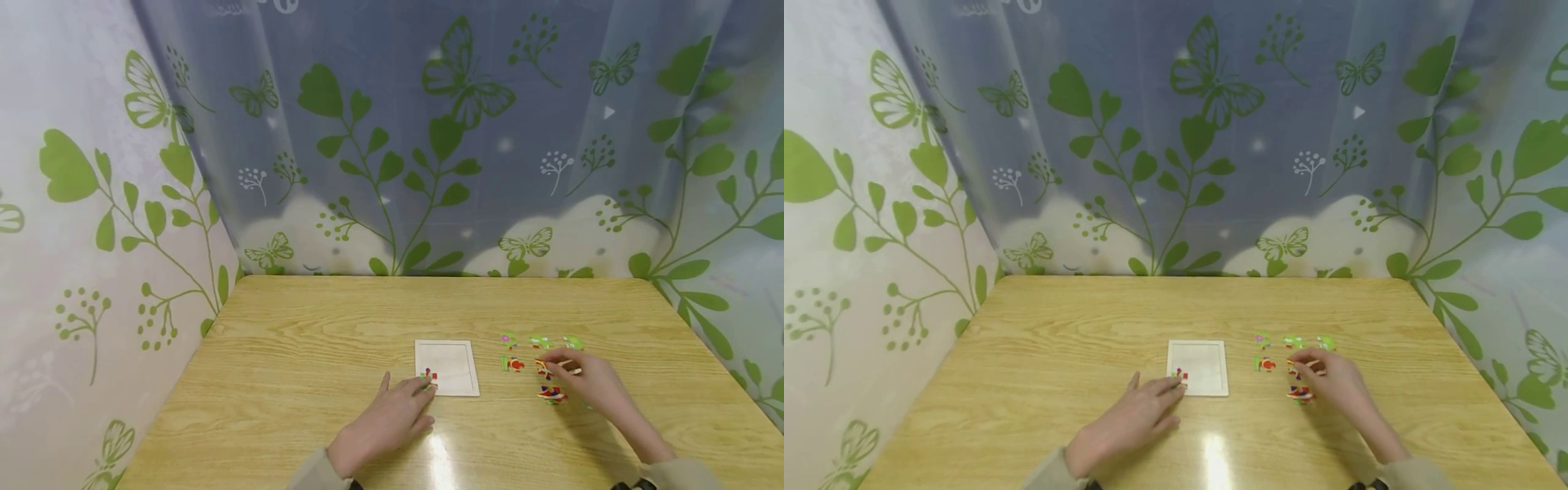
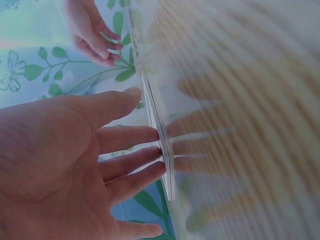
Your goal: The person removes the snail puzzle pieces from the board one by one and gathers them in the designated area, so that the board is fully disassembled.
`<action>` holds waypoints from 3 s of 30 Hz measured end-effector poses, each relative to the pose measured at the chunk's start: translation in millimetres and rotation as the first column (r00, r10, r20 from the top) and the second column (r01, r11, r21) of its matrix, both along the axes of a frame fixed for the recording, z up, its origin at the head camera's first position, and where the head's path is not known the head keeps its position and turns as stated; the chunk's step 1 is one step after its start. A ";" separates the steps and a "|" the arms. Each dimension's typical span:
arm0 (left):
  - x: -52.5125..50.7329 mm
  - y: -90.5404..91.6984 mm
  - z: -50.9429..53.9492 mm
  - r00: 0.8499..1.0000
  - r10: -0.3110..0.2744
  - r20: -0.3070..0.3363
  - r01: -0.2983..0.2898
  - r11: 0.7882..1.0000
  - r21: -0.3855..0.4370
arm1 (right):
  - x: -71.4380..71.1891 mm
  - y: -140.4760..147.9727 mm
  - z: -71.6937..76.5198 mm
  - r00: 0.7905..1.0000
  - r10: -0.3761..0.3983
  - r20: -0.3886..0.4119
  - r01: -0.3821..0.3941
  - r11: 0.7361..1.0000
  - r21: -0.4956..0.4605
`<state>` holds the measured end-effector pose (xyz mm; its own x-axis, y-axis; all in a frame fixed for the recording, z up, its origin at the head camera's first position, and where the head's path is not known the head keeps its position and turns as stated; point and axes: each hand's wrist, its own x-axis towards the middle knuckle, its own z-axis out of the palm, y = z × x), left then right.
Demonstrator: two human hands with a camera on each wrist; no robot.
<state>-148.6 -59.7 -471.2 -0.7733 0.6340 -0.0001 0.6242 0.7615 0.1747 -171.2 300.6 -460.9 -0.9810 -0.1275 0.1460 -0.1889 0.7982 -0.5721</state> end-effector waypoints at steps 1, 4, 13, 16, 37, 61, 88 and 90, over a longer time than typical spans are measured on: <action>-0.1 -0.2 0.1 1.000 0.002 -0.001 -0.002 1.000 0.002 | -1.2 -2.3 0.7 1.000 0.002 -0.006 -0.002 1.000 -0.006; -0.4 -0.6 0.9 1.000 0.006 0.001 -0.006 1.000 0.008 | -4.4 -9.3 2.8 1.000 0.003 -0.012 -0.003 0.999 -0.035; -0.9 -0.7 3.6 1.000 0.007 0.017 -0.007 1.000 0.017 | -16.9 -34.3 8.6 0.997 0.047 -0.062 -0.055 0.991 -0.122; -1.0 -0.8 3.3 1.000 -0.001 0.012 0.001 1.000 0.014 | -21.9 -43.6 7.4 0.996 0.069 -0.063 -0.078 0.984 -0.161; 4.7 -18.4 5.8 1.000 -0.002 -0.006 0.002 0.998 -0.055 | -43.6 -125.5 -12.3 0.953 0.303 -0.001 -0.299 0.941 -0.160; 5.3 -15.6 7.8 1.000 0.008 -0.022 -0.010 0.996 -0.090 | -41.4 -152.8 -18.0 0.924 0.370 0.101 -0.354 0.924 -0.147; 3.7 -15.7 6.5 1.000 -0.011 -0.028 0.009 0.998 -0.062 | -40.6 -157.3 -19.5 0.914 0.405 0.034 -0.370 0.864 -0.340; 3.5 -15.7 6.3 1.000 -0.012 -0.024 0.010 0.998 -0.062 | -39.9 -158.3 -19.3 0.914 0.403 0.042 -0.372 0.876 -0.308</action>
